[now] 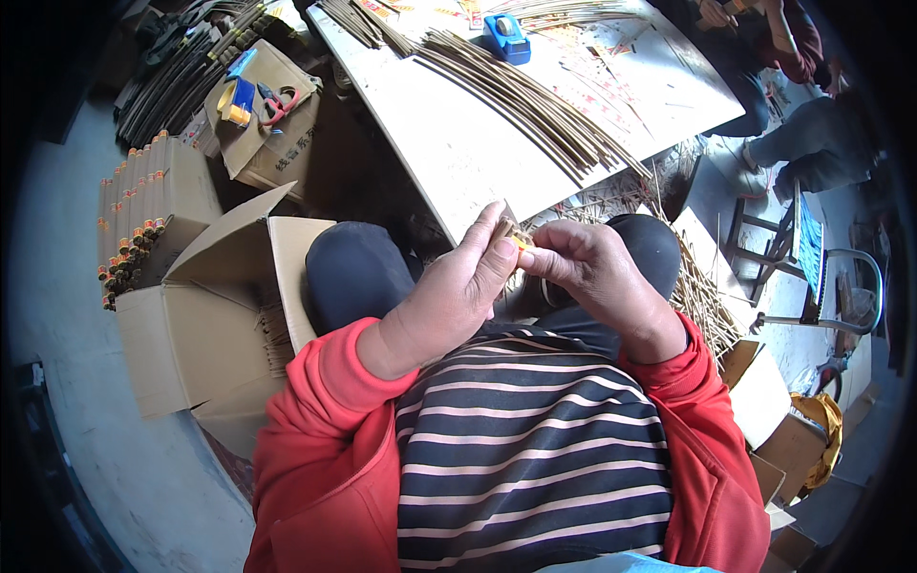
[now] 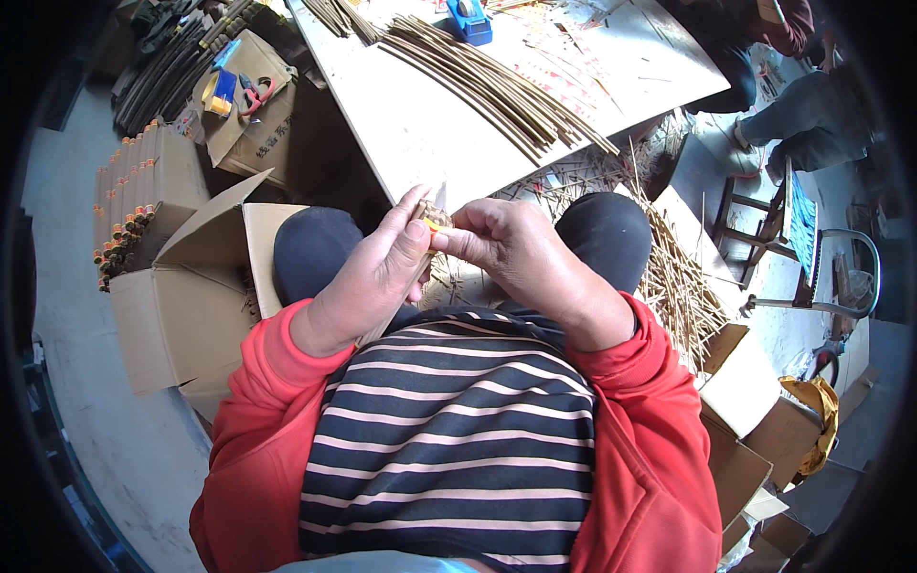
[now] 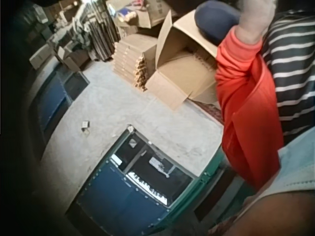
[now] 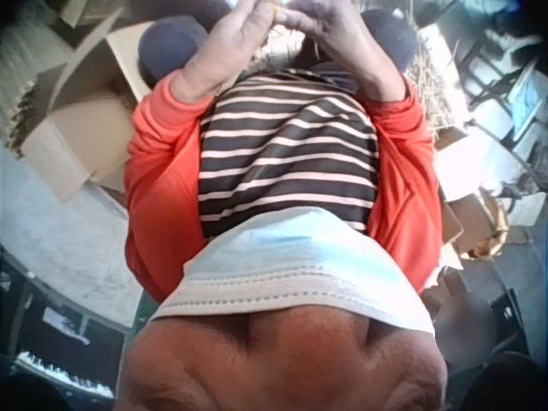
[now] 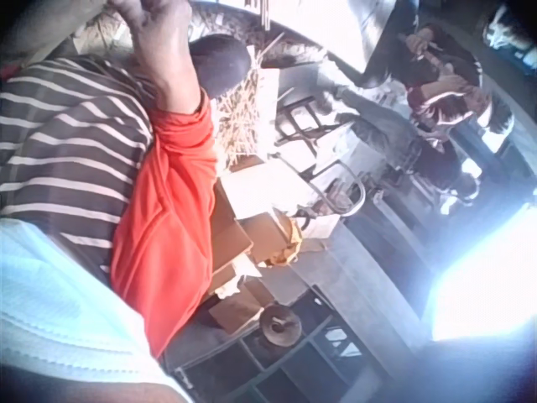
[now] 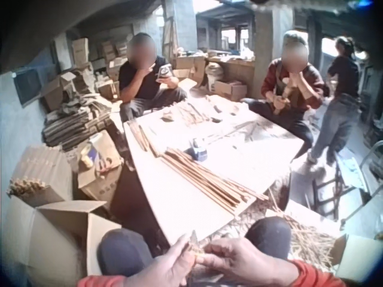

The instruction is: The person gathers thin wooden sticks, aligns them into a bundle, and wraps a small paper label around the bundle to secure it. The person repeats this process, placing completed bundles into a cardboard box.

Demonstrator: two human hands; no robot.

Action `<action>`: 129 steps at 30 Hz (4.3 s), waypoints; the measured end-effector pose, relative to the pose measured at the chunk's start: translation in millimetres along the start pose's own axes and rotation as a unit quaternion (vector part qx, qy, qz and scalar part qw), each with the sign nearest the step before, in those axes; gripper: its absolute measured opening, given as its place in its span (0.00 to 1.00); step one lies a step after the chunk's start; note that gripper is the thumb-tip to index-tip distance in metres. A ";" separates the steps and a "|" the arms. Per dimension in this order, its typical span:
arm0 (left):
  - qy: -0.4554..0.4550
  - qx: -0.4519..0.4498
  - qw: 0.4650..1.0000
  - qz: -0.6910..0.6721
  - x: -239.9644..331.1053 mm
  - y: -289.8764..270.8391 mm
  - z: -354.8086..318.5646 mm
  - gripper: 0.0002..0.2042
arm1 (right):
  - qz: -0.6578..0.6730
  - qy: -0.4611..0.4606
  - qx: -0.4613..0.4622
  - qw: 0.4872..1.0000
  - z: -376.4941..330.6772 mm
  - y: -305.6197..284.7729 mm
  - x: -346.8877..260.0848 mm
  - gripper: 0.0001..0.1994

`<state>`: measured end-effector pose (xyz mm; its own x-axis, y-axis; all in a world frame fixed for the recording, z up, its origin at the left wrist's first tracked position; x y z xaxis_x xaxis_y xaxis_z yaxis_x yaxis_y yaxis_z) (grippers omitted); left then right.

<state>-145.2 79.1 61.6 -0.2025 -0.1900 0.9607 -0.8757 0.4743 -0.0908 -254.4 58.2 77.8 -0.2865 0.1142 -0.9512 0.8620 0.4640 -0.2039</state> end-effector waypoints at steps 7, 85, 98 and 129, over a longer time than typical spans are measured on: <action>0.029 -0.078 0.996 -0.011 2.8 18.7 1.1 0.34 | 0.106 -0.040 -0.099 0.989 -1.7 3.7 14.1 0.14; -0.033 -0.153 0.968 -0.196 -25.1 41.9 6.0 0.25 | -0.120 -0.212 -0.092 0.966 -20.1 -4.6 -16.7 0.13; -0.020 -0.115 0.977 -0.176 -29.5 35.1 11.8 0.23 | 0.135 0.032 -0.044 0.989 -20.4 3.4 16.7 0.15; -0.146 -0.130 0.904 -0.380 -32.8 37.6 6.8 0.15 | 0.100 -0.017 -0.068 0.992 -16.7 0.7 12.5 0.13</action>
<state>-174.4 97.4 24.8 0.2730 -0.7472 0.6060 -0.6859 0.2906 0.6672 -264.3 74.6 69.7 -0.0988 0.1876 -0.9773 0.8349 0.5500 0.0211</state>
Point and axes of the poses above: each hand's wrist, its own z-axis towards the middle knuckle, its own y-axis out of the palm, x = y × z, the point moved 9 cm from there along z, towards the middle knuckle, and after that the axes turned 3 degrees about z, right-handed, at the moved point
